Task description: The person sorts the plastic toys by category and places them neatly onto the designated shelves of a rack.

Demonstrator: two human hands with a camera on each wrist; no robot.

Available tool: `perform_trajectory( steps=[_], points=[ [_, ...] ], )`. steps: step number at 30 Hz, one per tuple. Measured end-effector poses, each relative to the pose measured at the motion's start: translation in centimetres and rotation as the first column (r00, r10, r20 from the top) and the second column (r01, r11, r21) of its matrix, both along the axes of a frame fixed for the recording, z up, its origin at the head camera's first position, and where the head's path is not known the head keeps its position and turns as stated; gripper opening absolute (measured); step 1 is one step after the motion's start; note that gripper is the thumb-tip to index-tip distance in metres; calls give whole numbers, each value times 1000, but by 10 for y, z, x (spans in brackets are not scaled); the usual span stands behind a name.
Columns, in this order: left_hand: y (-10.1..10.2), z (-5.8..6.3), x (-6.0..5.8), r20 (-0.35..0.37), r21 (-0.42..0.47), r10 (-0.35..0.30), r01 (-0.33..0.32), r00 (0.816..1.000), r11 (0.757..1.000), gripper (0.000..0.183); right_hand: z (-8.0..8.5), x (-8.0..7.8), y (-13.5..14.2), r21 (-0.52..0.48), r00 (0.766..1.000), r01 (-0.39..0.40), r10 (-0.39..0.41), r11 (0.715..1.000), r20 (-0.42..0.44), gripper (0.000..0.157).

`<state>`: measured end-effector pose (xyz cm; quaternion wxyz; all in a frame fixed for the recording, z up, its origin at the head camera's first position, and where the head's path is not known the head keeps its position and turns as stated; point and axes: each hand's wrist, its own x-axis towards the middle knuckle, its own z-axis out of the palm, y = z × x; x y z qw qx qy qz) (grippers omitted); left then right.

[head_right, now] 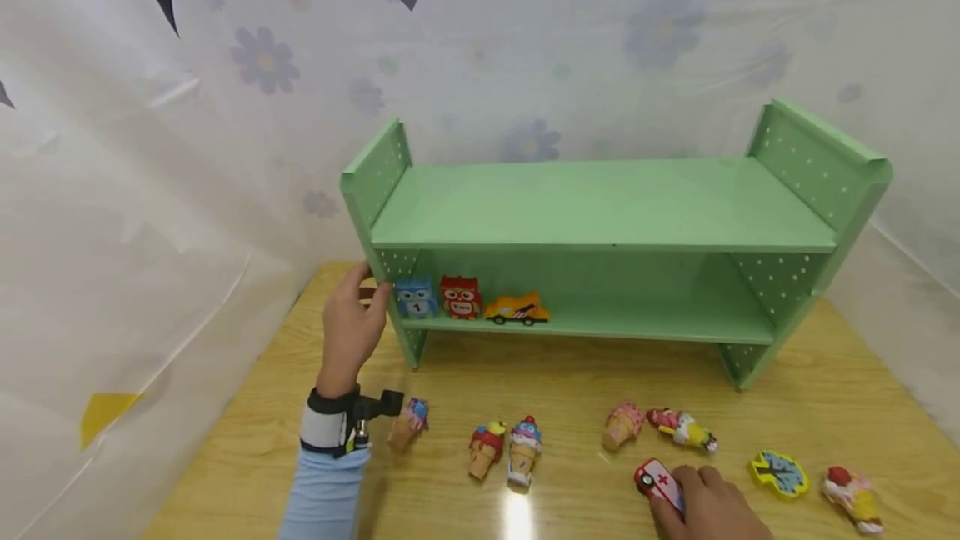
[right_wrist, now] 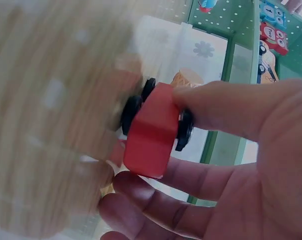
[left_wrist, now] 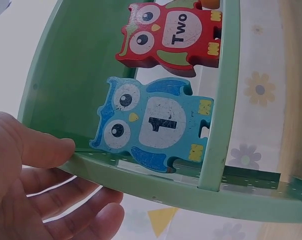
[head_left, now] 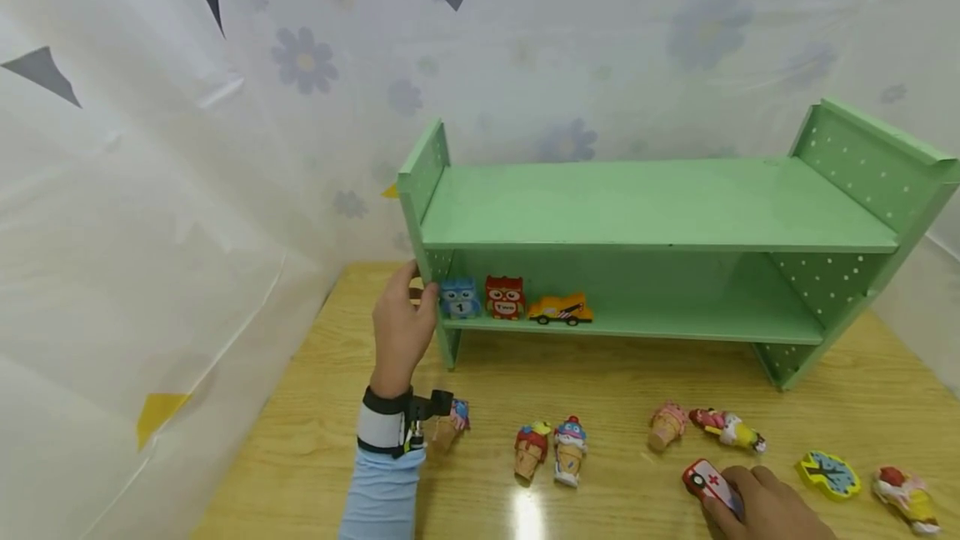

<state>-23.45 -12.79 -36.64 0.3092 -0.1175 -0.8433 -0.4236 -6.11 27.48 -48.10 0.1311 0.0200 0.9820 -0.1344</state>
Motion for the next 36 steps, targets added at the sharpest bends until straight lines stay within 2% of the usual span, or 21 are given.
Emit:
perform_trajectory(
  steps=[7, 14, 27, 32, 36],
  points=[
    [1, 3, 0, -3, -3, 0, 0, 1000, 1000, 34, 3, -1, -2, -79, 998, 37, -33, 996, 52, 60],
    [3, 3, -1, -8, -9, -3, 3, 1000, 1000, 33, 7, 1, -5, -153, 994, 83, -71, 985, 83, 56],
    [2, 1, 1, -13, 1, 2, -2, 1000, 1000, 33, 3, 1, -1, -201, 994, 81, -63, 976, 94, 54],
    [1, 0, 0, -25, 8, 0, 0, 1000, 1000, 33, 3, -2, 2, -197, 991, 72, -48, 978, 123, 53],
    [1, 0, 0, -32, 8, -5, 5, 999, 1000, 33, 5, 0, 2, -186, 994, 51, -31, 981, 108, 52]
  ],
)
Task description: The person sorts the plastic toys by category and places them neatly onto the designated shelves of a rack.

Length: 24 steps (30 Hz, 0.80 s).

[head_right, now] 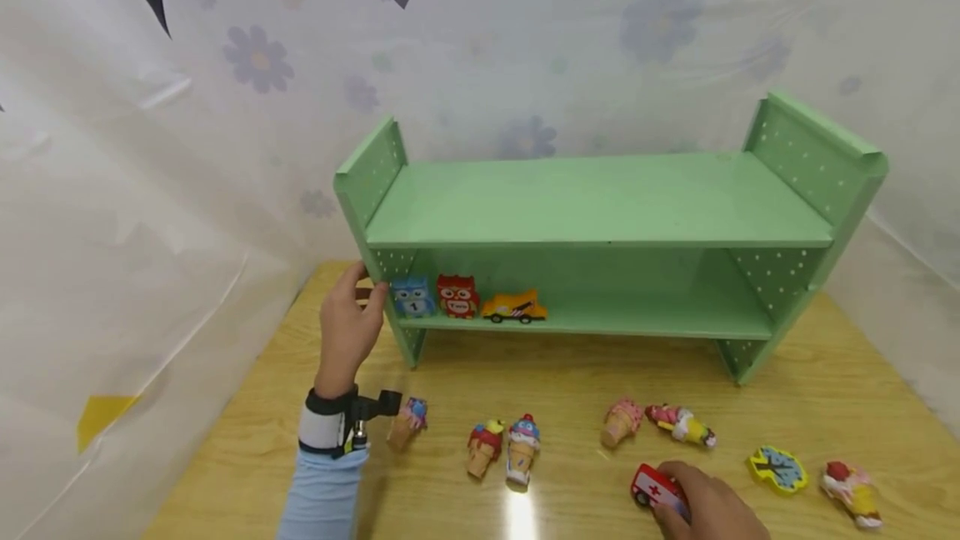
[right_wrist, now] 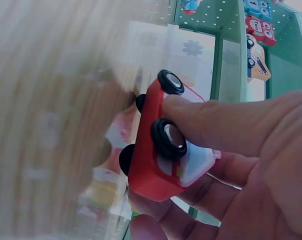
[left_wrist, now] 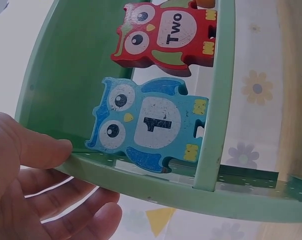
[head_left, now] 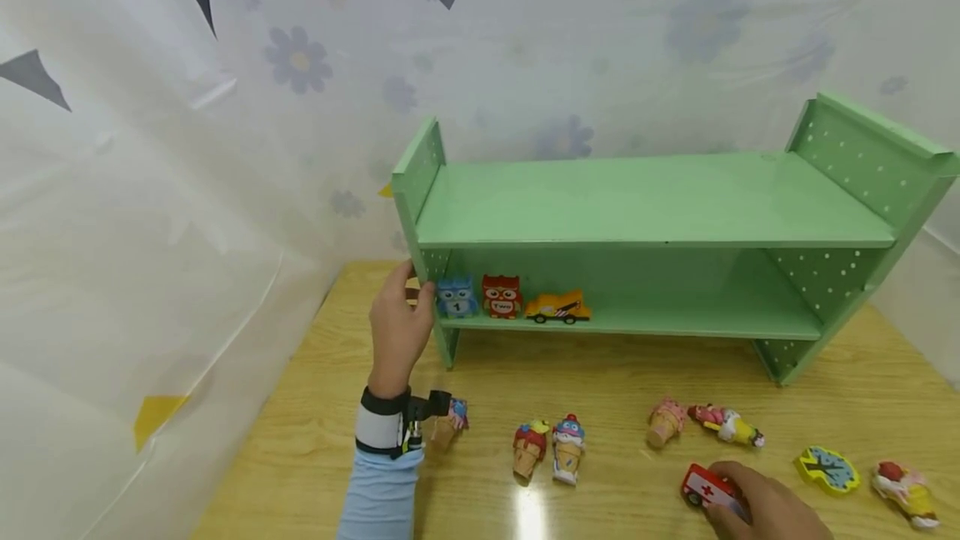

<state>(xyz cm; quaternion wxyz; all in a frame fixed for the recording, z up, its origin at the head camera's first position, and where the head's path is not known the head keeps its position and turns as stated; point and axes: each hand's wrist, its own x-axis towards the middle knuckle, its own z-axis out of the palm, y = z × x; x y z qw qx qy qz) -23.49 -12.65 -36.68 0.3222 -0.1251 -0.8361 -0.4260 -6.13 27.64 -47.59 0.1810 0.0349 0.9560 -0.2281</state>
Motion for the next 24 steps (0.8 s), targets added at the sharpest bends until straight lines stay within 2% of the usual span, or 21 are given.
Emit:
perform_trajectory(
  steps=[6, 10, 12, 14, 15, 18, 21, 22, 24],
  points=[
    [0, 0, 1, 8, -8, 6, -6, 1000, 1000, 33, 10, 3, 0, -1, 999, -14, 14, 1000, -41, 51],
    [0, 0, 1, 13, -6, 8, -8, 1000, 1000, 33, 24, 2, 0, 17, 986, -18, 20, 1000, -163, 51],
    [0, 1, 2, 19, -4, 8, -8, 1000, 1000, 33, 33, 0, -3, 26, 959, -16, 22, 1000, -281, 48],
    [0, 1, 2, 26, -3, 7, -7, 1000, 1000, 33, 44, -4, -7, 35, 912, -19, 32, 999, -409, 44],
    [0, 2, 3, 28, -3, 6, -6, 1000, 1000, 33, 50, -7, -10, 44, 878, -24, 42, 999, -476, 42],
    [1, 3, 3, 32, 0, 1, -1, 999, 1000, 33, 70, -19, -16, 73, 759, -39, 77, 997, -646, 38],
    [2, 3, 3, 30, 1, 6, -6, 1000, 1000, 33, 89, -36, -24, 102, 652, -66, 120, 993, -748, 35],
    [2, 2, 2, 30, -1, 10, -10, 999, 1000, 33, 93, -42, -27, 108, 625, -78, 133, 991, -769, 35],
    [2, 1, 2, 31, -6, 17, -16, 999, 1000, 33, 102, -54, -32, 110, 592, -104, 151, 988, -791, 33]
  ],
)
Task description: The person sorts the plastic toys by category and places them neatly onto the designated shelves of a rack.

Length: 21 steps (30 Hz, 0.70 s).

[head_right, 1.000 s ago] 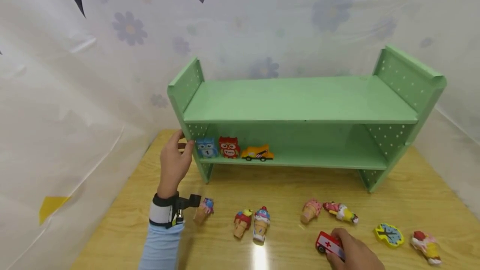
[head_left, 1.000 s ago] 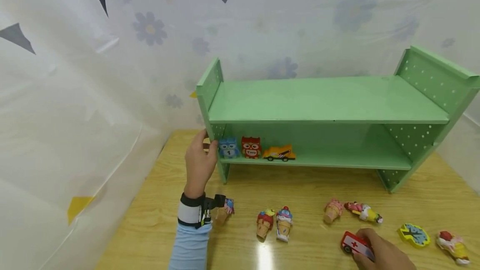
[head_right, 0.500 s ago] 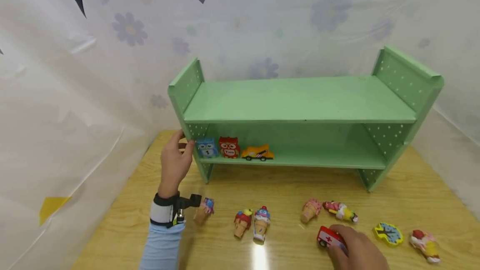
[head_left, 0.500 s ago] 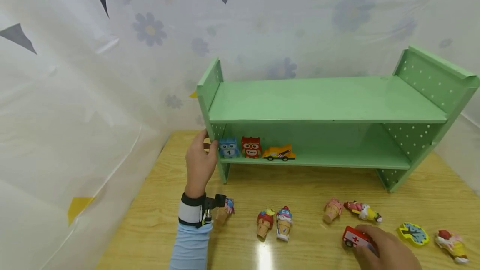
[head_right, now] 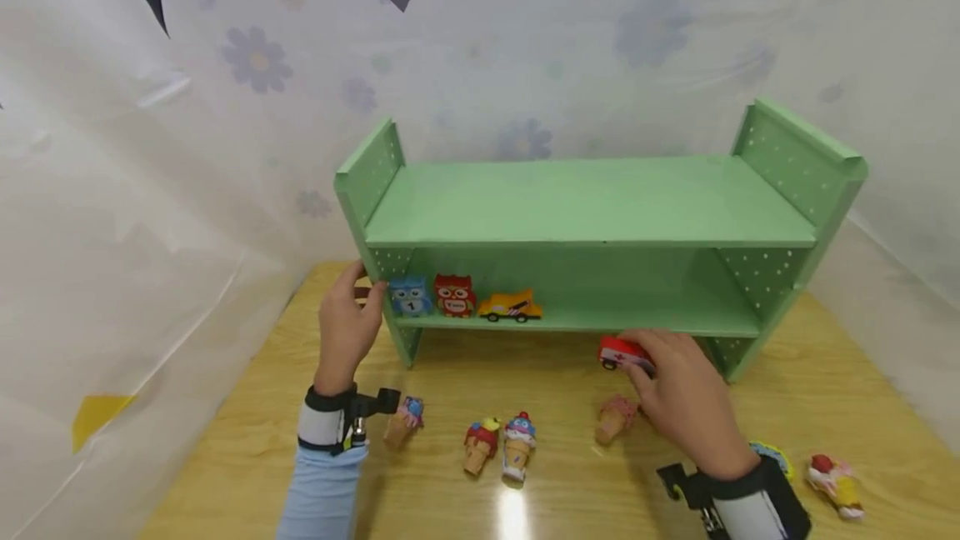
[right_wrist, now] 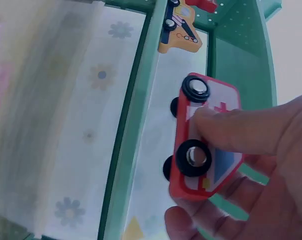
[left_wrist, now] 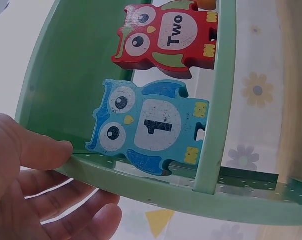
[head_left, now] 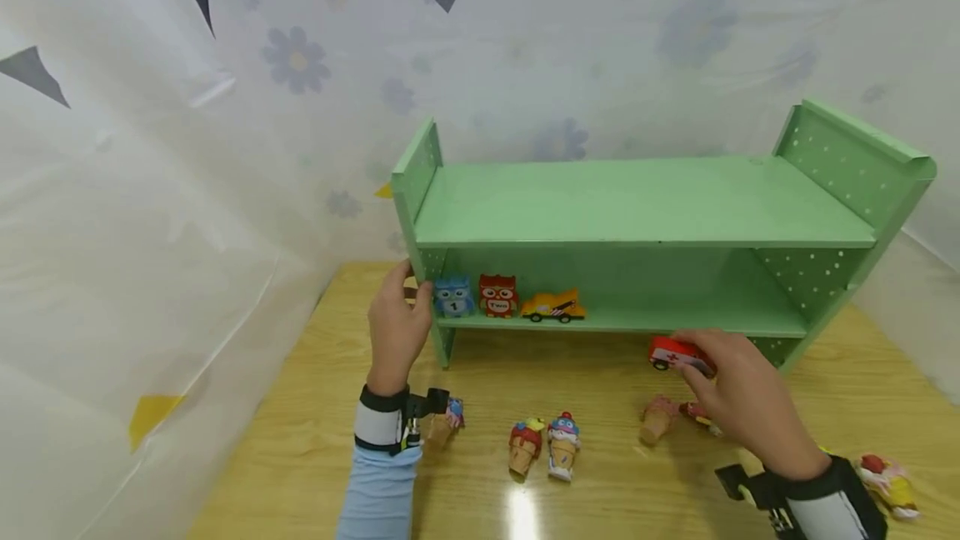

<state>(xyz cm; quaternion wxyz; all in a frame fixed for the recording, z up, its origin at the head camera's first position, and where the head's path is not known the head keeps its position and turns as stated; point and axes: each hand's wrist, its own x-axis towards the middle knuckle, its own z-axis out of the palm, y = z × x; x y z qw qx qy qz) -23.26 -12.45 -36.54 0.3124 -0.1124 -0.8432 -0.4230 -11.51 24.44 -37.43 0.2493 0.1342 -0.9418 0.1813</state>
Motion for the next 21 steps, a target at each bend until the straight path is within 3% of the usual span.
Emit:
perform_trajectory(
  steps=[5, 9, 21],
  points=[
    [-2, 0, 1, 2, -12, 4, -4, 1000, 1000, 33, 15, -30, -9, 3, 997, -68, 68, 998, -33, 32],
    [-3, -2, 0, 3, -16, 9, -9, 1000, 1000, 33, 21, -50, -13, 7, 996, -80, 80, 997, -29, 31],
    [-1, -2, -2, -19, -11, 1, -2, 1000, 1000, 33, 17, -86, -28, -23, 989, -92, 95, 995, 117, 32]
  ],
)
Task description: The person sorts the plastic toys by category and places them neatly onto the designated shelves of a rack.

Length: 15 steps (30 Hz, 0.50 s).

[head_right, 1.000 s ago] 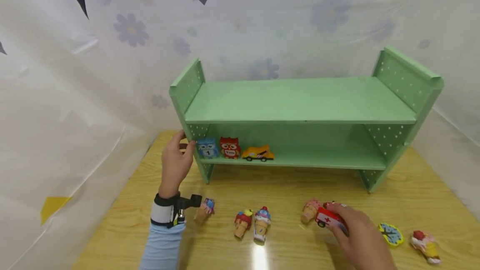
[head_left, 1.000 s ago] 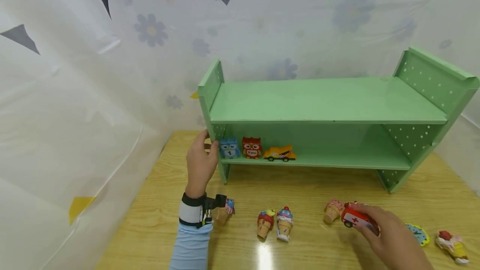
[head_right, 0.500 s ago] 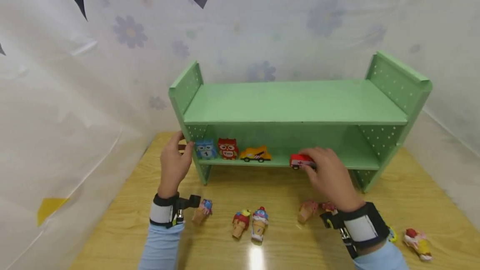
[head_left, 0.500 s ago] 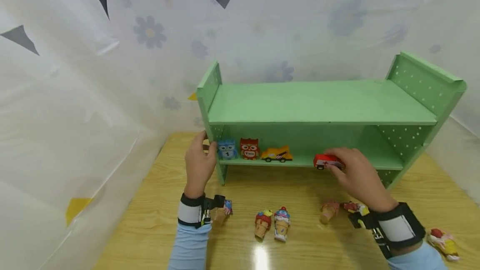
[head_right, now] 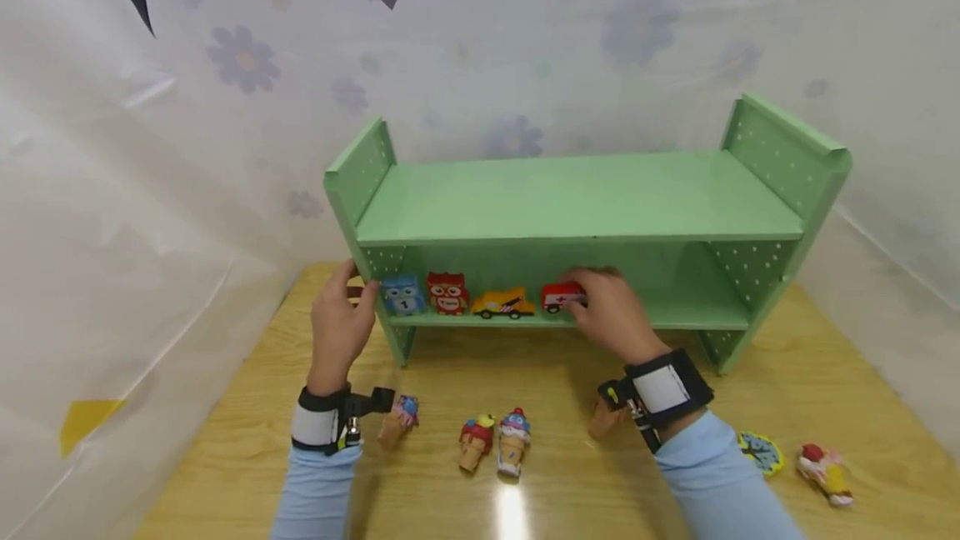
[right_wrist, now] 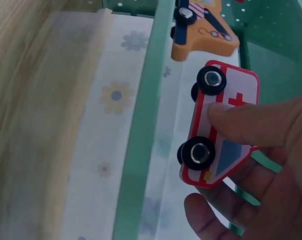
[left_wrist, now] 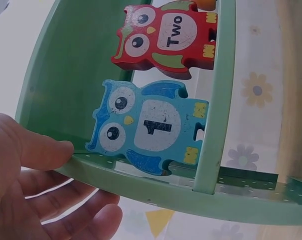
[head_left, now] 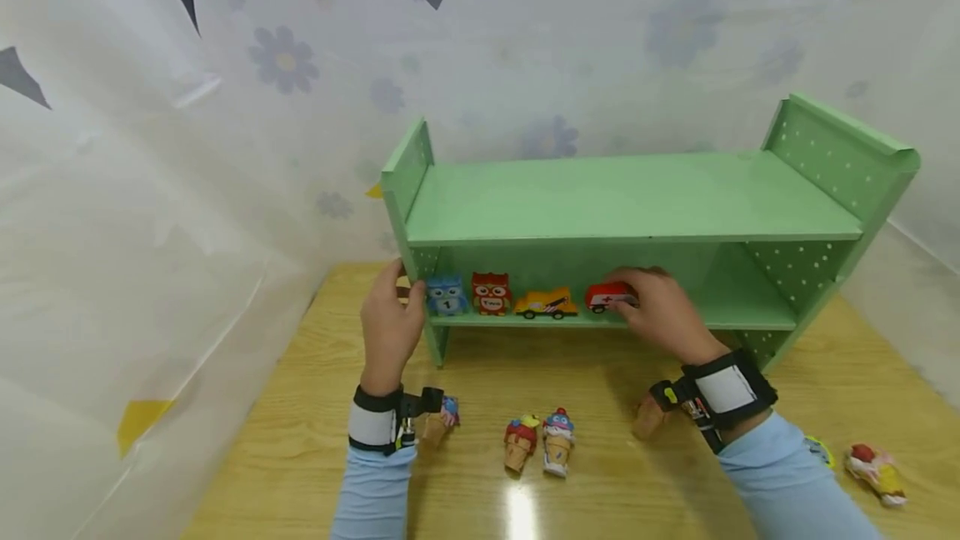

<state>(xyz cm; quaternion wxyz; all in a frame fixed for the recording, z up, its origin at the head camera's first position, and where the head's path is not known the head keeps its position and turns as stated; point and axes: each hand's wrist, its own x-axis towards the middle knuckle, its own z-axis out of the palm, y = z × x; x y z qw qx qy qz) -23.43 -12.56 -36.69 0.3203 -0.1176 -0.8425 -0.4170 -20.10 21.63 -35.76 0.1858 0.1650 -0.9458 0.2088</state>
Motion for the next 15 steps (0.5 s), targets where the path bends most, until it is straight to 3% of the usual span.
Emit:
perform_trajectory(
  steps=[15],
  points=[
    [-2, 0, -1, 1, 7, -6, 6, 1000, 1000, 35, -10, -11, -10, -41, 996, -49, 51, 998, 68, 29]
  ],
)
